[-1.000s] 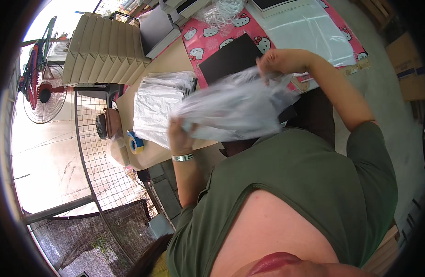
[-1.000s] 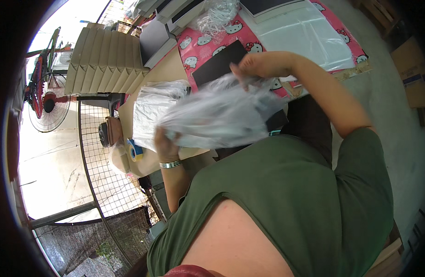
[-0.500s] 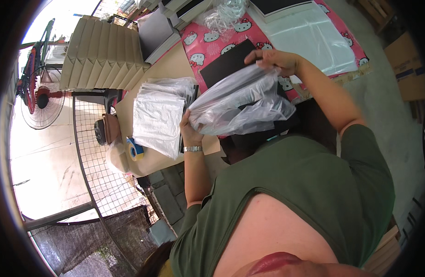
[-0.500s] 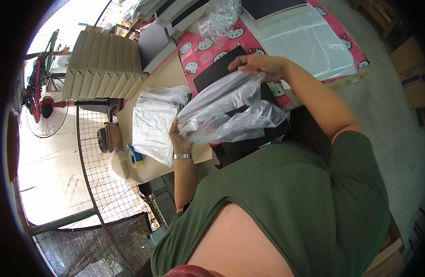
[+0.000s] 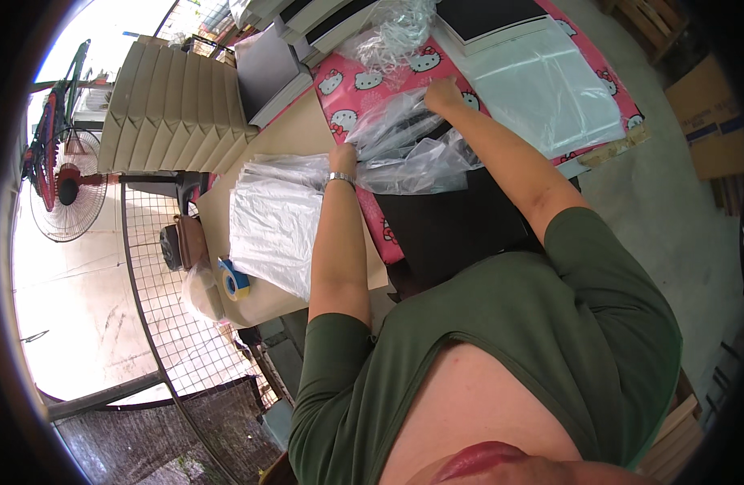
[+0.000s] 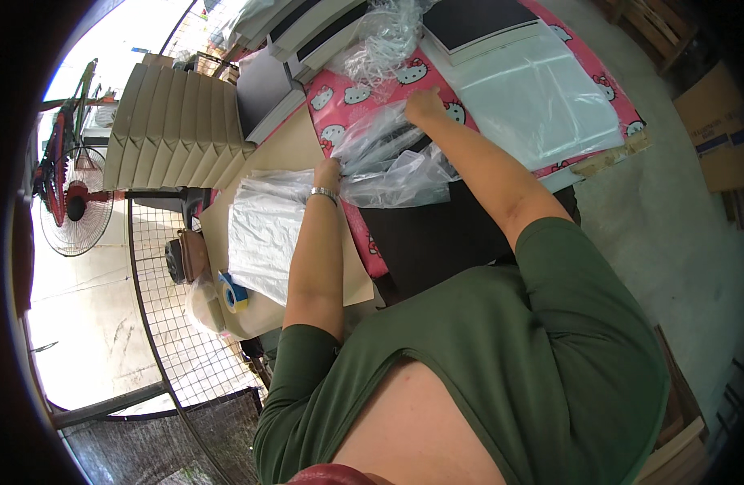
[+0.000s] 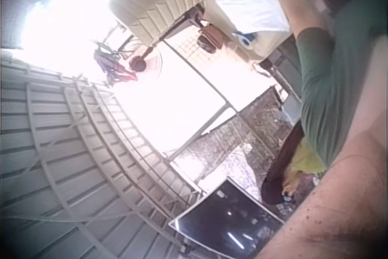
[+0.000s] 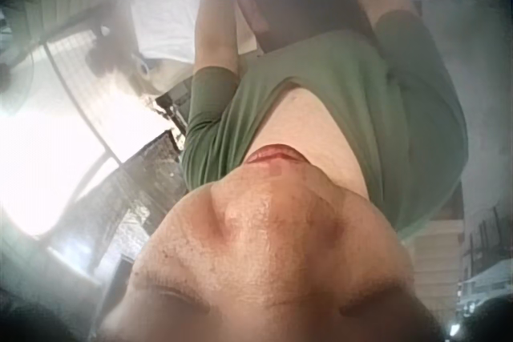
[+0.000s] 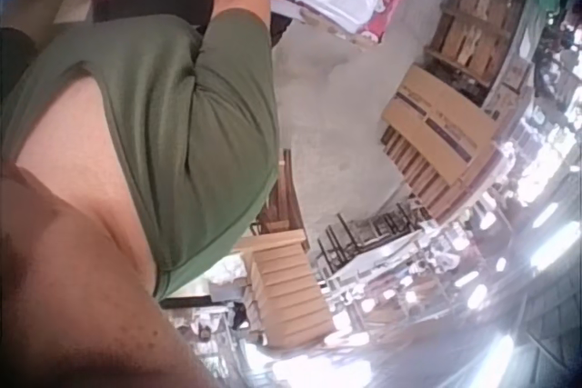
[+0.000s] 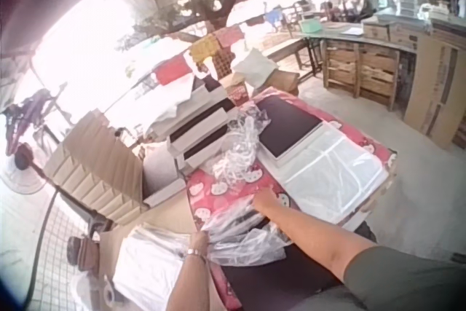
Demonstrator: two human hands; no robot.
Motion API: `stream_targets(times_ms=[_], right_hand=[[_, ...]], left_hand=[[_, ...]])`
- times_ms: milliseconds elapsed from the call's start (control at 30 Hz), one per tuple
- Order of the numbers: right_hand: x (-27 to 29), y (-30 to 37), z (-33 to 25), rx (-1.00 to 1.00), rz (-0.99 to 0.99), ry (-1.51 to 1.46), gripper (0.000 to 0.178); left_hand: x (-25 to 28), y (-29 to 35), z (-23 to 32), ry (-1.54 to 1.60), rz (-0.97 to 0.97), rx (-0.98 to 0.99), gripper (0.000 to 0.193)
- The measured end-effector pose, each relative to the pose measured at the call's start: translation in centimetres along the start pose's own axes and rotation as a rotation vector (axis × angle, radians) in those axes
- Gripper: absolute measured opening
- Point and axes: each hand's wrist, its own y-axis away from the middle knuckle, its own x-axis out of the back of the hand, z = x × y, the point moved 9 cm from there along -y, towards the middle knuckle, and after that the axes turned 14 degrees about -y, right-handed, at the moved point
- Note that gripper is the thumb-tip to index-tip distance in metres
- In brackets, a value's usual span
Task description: The person puts black sheets of paper and white sheets of paper into plastic bags by hand and stacks them on the table.
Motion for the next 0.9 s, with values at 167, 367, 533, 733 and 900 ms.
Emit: stream_targets(times_ms=[167,367,533,733,900], right_hand=[[4.1,-0.3,-1.6,0.078,0.134,-0.017,0.027],[20.7,-0.3,-1.5,0.044,0.014,-1.037,0.016],[28.1,7.9,-8.2,0.286,-0.444,-1.783,0.014],[25.2,11.4,-4.2,0.401,-0.333,-1.993,0.026],[11.8,11.9,2.1,0.021,-0.274,-2.180,0.025]], left_hand=[[6.7,0.1,0.2,0.048,-0.033,0.052,0.015],[25.9,3.7,-4.8,0.944,0.267,0.523,0.025],[31.8,9.6,-3.5,1.497,-0.128,0.436,0.023],[24.7,11.0,-5.6,1.469,-0.190,0.465,0.018],[14.3,11.0,-2.9,1.704,-0.522,0.442,0.015]])
